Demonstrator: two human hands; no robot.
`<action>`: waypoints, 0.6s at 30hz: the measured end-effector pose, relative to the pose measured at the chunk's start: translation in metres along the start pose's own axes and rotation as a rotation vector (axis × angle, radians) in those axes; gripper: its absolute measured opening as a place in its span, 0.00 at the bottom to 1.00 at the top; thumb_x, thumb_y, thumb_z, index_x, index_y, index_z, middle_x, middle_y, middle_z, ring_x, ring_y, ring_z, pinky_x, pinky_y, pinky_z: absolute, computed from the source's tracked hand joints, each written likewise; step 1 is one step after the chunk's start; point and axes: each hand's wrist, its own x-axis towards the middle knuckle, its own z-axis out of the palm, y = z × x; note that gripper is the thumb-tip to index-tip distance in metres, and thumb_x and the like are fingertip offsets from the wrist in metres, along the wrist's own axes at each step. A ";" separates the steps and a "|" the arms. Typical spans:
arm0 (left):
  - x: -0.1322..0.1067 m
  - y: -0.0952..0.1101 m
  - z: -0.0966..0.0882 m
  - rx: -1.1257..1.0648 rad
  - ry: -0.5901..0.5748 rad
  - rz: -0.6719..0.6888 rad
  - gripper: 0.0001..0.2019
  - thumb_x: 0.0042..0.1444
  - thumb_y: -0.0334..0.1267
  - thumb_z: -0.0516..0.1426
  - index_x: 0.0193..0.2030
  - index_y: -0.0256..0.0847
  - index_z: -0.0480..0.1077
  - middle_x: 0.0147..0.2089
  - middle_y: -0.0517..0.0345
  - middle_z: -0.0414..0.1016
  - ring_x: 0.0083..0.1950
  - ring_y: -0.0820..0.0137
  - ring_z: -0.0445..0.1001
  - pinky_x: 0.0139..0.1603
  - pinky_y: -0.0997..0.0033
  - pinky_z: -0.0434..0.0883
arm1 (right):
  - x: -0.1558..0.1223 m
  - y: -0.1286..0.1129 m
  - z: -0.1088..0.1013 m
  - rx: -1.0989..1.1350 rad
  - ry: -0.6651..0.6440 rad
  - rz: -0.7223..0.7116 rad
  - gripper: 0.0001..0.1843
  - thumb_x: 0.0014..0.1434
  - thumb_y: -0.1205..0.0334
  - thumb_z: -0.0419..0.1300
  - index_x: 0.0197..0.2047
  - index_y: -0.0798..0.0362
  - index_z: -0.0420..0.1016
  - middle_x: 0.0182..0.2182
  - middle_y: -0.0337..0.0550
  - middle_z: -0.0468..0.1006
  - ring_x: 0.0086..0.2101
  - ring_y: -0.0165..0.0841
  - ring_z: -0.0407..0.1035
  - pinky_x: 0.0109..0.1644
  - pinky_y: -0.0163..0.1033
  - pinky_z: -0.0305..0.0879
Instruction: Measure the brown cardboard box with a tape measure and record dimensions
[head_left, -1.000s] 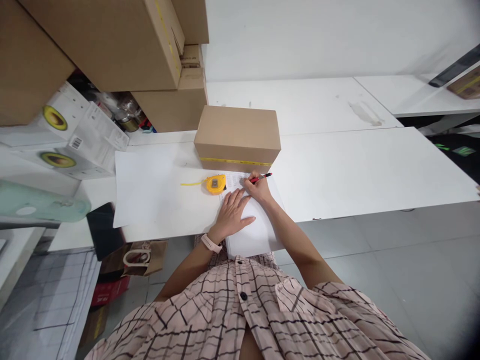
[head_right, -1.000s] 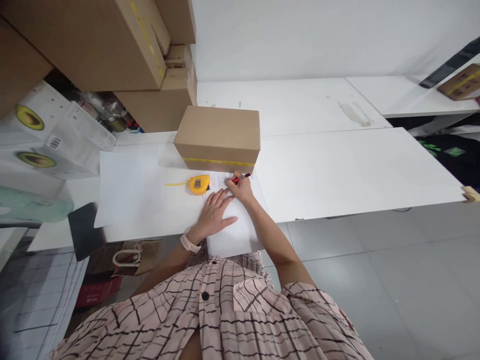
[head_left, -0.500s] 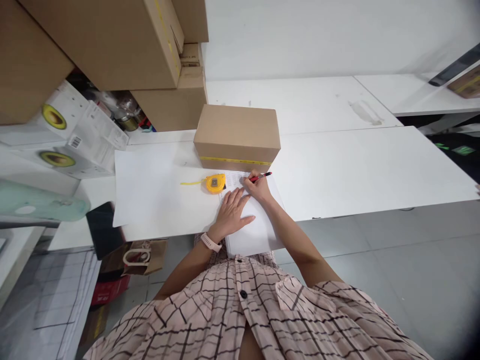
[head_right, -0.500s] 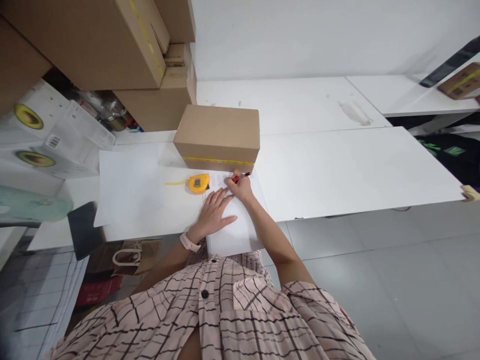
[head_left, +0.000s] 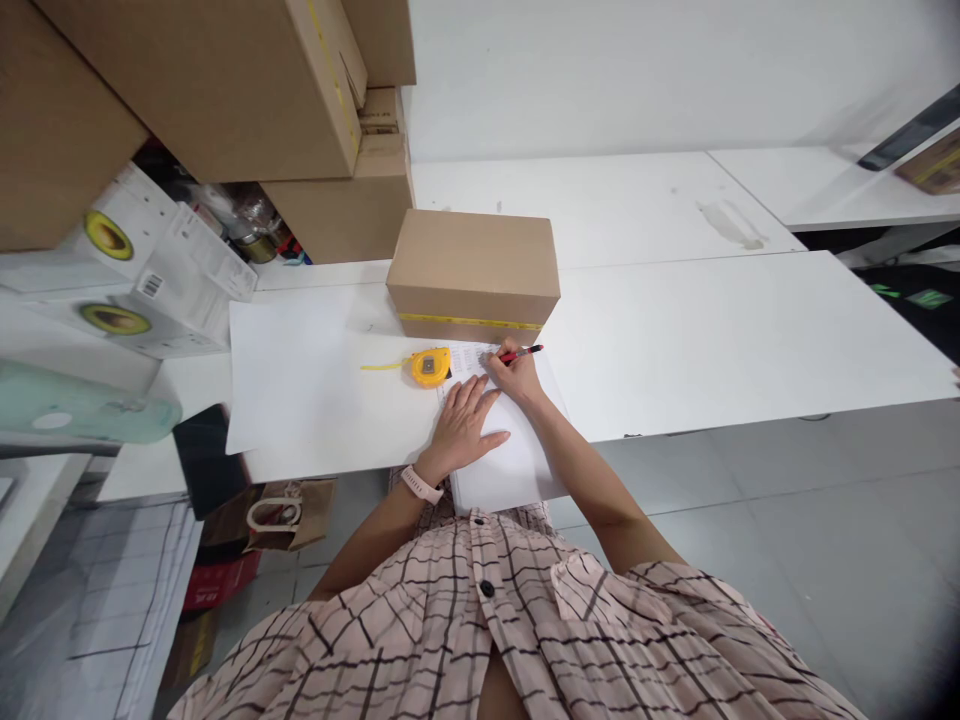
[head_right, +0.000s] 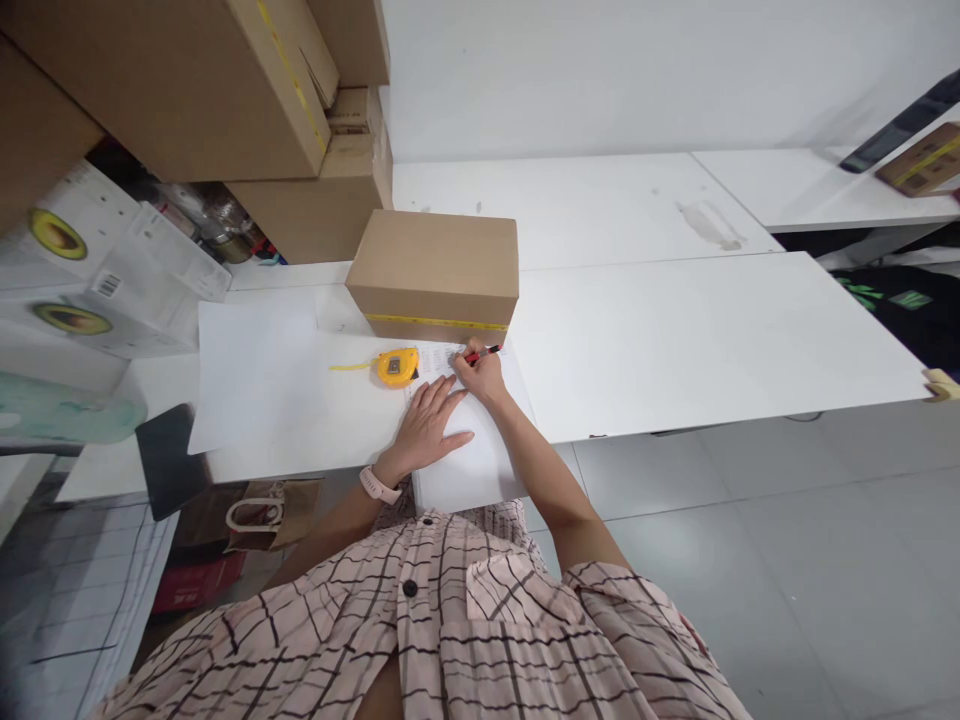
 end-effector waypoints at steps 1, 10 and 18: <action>0.000 0.000 0.000 -0.002 0.003 -0.001 0.34 0.63 0.55 0.58 0.70 0.36 0.60 0.76 0.37 0.55 0.78 0.50 0.50 0.77 0.43 0.47 | 0.000 0.000 0.000 -0.002 -0.002 0.002 0.14 0.53 0.56 0.59 0.24 0.48 0.56 0.21 0.32 0.59 0.25 0.29 0.54 0.31 0.38 0.53; 0.000 0.000 0.001 -0.006 0.009 0.000 0.34 0.63 0.55 0.58 0.70 0.36 0.60 0.76 0.37 0.55 0.78 0.50 0.49 0.77 0.43 0.46 | 0.000 -0.002 -0.001 -0.013 -0.004 0.021 0.13 0.51 0.57 0.58 0.24 0.48 0.56 0.21 0.33 0.59 0.26 0.29 0.54 0.31 0.38 0.54; 0.000 0.000 0.000 0.016 0.003 0.000 0.35 0.63 0.55 0.58 0.70 0.36 0.60 0.76 0.38 0.54 0.78 0.50 0.49 0.77 0.44 0.46 | 0.002 0.001 0.000 -0.011 0.018 0.005 0.12 0.51 0.58 0.58 0.24 0.48 0.57 0.21 0.32 0.59 0.26 0.28 0.54 0.31 0.38 0.53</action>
